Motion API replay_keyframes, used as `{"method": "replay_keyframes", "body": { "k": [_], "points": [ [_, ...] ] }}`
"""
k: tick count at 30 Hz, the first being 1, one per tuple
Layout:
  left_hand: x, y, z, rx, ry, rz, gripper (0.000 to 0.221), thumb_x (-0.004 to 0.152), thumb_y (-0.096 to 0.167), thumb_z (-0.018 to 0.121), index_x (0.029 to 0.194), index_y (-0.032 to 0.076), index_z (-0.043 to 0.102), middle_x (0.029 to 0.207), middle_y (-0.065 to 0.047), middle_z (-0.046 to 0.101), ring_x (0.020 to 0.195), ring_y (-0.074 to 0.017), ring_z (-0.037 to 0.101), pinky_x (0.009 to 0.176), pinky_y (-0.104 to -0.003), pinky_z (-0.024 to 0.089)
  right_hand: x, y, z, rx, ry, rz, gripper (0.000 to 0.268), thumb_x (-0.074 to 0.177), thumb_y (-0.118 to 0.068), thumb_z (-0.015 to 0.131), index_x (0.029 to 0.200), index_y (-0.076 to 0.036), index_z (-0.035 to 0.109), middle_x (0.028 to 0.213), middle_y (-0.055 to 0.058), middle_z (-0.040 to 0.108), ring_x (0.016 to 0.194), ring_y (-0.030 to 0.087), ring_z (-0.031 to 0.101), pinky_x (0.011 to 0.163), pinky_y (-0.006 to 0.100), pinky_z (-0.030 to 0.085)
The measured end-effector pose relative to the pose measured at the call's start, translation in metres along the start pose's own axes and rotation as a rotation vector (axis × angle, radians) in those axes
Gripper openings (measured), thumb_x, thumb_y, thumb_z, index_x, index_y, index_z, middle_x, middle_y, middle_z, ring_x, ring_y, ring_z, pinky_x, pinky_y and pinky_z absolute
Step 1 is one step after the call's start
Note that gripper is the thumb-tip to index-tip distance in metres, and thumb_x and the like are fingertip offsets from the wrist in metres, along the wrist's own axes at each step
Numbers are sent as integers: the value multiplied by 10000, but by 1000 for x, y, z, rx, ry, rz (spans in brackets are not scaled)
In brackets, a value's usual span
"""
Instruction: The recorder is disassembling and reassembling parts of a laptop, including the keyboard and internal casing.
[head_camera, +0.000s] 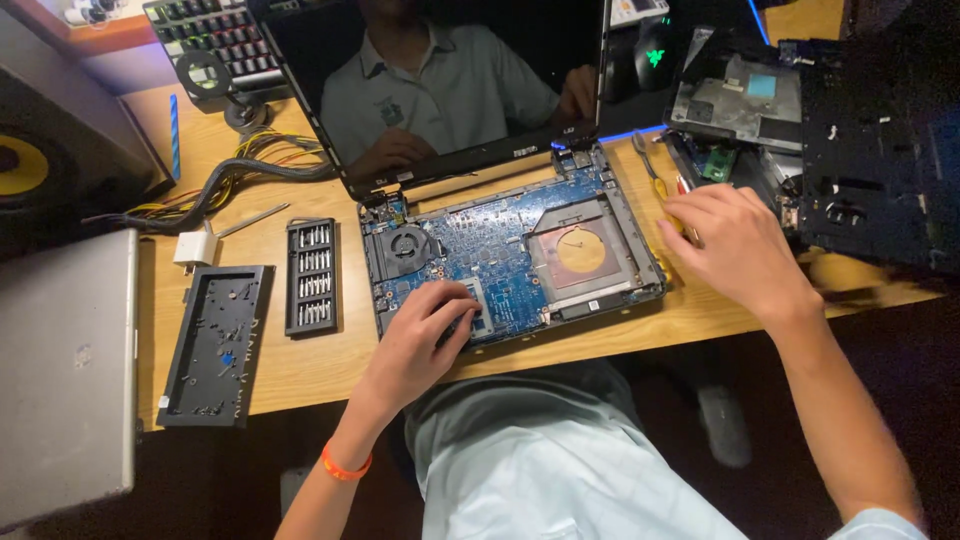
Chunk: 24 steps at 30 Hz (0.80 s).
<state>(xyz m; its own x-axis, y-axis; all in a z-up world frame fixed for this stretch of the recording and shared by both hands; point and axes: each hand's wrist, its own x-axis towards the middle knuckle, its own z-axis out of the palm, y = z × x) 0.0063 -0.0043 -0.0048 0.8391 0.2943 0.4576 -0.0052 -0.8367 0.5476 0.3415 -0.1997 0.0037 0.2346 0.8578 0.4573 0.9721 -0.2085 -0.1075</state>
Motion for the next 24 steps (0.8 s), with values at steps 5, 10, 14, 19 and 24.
{"method": "replay_keyframes", "body": {
  "k": [5,10,14,19,24],
  "points": [
    [0,2,0,32,4,4,150,902,22,692,1050,5,681,1117,-127,648,1063,-323,634,931,-413,512,4,8,-3,-15,-10,-11,177,1002,-174,669,1100,-69,772,1175,82,765,1131,224,690,993,390,516],
    [3,4,-1,36,11,13,150,896,24,697,1044,10,681,1115,-126,648,1067,-323,637,931,-412,514,-14,31,-59,-138,-43,49,392,881,-233,721,1231,-57,717,1336,128,685,1292,290,607,1114,433,456],
    [3,3,0,38,16,0,149,888,26,700,1036,12,682,1110,-126,651,1068,-325,638,929,-413,514,-56,83,-63,-294,-156,113,858,623,-343,858,1406,-57,656,1496,216,560,1396,393,482,1138,453,373],
    [1,3,1,49,14,-1,151,895,30,696,1043,5,681,1103,-129,650,1058,-328,636,931,-417,512,-76,95,-59,-142,-74,181,782,638,-125,712,1410,-37,621,1512,196,577,1397,374,514,1159,449,387],
    [1,3,0,80,3,35,146,907,38,690,1049,1,680,1112,-133,650,1056,-327,628,930,-419,503,-80,104,-56,-142,94,162,429,915,64,650,1335,-24,649,1409,162,628,1386,324,604,1202,420,477]
  ]
}}
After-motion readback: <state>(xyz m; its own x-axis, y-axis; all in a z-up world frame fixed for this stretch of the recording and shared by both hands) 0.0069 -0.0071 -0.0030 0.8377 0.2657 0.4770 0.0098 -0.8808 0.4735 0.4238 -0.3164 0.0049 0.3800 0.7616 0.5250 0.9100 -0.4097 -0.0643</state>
